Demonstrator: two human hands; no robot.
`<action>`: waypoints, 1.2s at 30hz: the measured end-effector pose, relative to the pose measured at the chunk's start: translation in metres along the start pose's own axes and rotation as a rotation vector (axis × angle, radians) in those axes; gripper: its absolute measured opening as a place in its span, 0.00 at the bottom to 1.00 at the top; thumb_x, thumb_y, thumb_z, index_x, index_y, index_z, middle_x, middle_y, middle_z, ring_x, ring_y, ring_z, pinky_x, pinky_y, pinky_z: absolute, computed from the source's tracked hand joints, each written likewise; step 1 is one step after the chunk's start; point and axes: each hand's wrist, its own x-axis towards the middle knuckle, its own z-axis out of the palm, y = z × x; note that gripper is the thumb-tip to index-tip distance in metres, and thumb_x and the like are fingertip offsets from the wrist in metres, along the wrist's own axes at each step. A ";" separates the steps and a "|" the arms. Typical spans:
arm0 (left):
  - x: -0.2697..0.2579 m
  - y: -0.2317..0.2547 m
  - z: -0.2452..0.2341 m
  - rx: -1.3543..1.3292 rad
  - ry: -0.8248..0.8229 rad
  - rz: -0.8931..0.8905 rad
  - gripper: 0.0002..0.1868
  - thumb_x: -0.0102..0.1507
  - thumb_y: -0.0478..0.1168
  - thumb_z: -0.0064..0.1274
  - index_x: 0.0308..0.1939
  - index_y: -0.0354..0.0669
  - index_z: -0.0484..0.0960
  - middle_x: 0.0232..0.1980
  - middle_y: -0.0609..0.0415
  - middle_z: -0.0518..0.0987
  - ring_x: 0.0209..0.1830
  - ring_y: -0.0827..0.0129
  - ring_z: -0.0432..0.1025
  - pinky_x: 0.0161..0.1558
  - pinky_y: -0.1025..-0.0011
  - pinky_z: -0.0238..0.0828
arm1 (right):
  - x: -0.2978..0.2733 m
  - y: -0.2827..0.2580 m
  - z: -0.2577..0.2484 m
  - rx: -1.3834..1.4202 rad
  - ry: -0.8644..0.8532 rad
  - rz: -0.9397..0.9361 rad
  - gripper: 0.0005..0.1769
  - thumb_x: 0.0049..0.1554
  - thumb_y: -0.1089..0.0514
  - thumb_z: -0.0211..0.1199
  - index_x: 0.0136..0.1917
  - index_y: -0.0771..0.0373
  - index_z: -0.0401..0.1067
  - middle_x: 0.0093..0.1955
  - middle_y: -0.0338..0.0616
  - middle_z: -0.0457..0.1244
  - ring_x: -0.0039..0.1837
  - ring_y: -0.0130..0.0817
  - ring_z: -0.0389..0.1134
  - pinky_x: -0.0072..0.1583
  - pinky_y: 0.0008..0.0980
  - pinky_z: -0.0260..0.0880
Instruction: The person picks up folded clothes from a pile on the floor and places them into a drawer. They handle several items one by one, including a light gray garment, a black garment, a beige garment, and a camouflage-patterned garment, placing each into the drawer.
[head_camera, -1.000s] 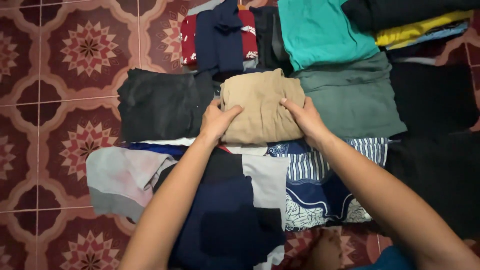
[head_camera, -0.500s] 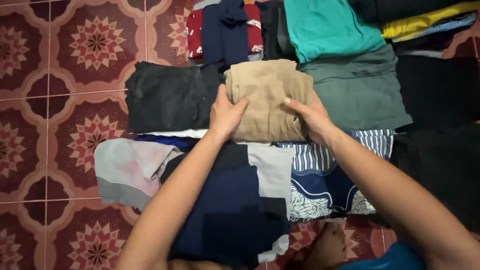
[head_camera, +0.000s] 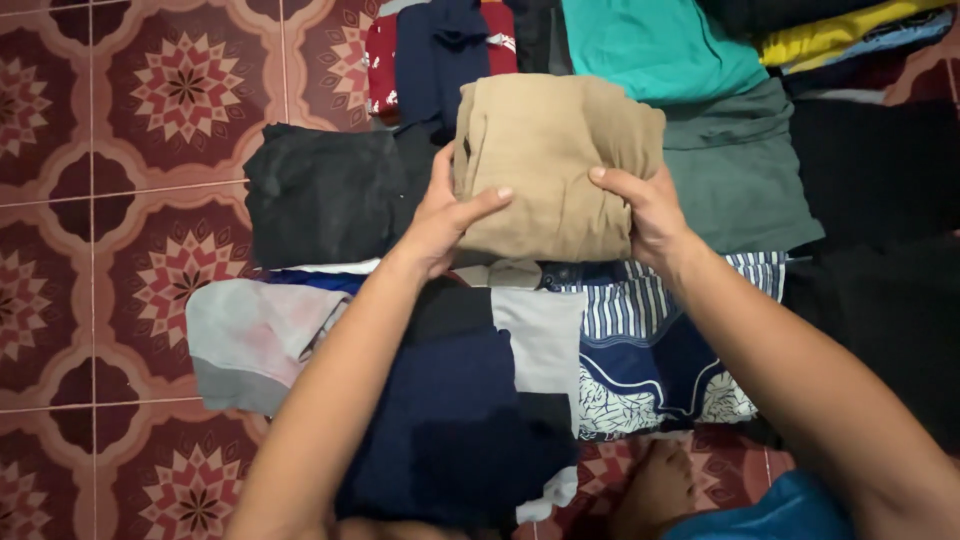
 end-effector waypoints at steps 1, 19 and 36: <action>0.001 -0.001 0.000 0.000 0.003 0.001 0.53 0.52 0.45 0.71 0.75 0.46 0.56 0.68 0.22 0.64 0.71 0.34 0.60 0.67 0.44 0.60 | 0.000 0.001 -0.002 0.000 -0.003 0.000 0.41 0.47 0.61 0.76 0.72 0.61 0.66 0.63 0.47 0.68 0.57 0.37 0.73 0.54 0.42 0.79; 0.022 0.002 -0.033 0.132 -0.515 0.107 0.49 0.46 0.36 0.73 0.71 0.56 0.71 0.63 0.54 0.76 0.60 0.70 0.68 0.65 0.62 0.66 | 0.035 -0.016 -0.049 -0.563 -0.430 -0.330 0.37 0.59 0.44 0.63 0.76 0.56 0.60 0.75 0.54 0.53 0.80 0.52 0.44 0.75 0.60 0.48; 0.060 -0.056 -0.042 -0.125 -0.118 0.013 0.27 0.59 0.44 0.64 0.62 0.50 0.77 0.48 0.45 0.82 0.44 0.61 0.79 0.46 0.61 0.81 | 0.012 0.020 -0.039 -0.157 -0.291 0.143 0.25 0.48 0.60 0.73 0.59 0.66 0.72 0.42 0.53 0.68 0.40 0.47 0.75 0.37 0.48 0.77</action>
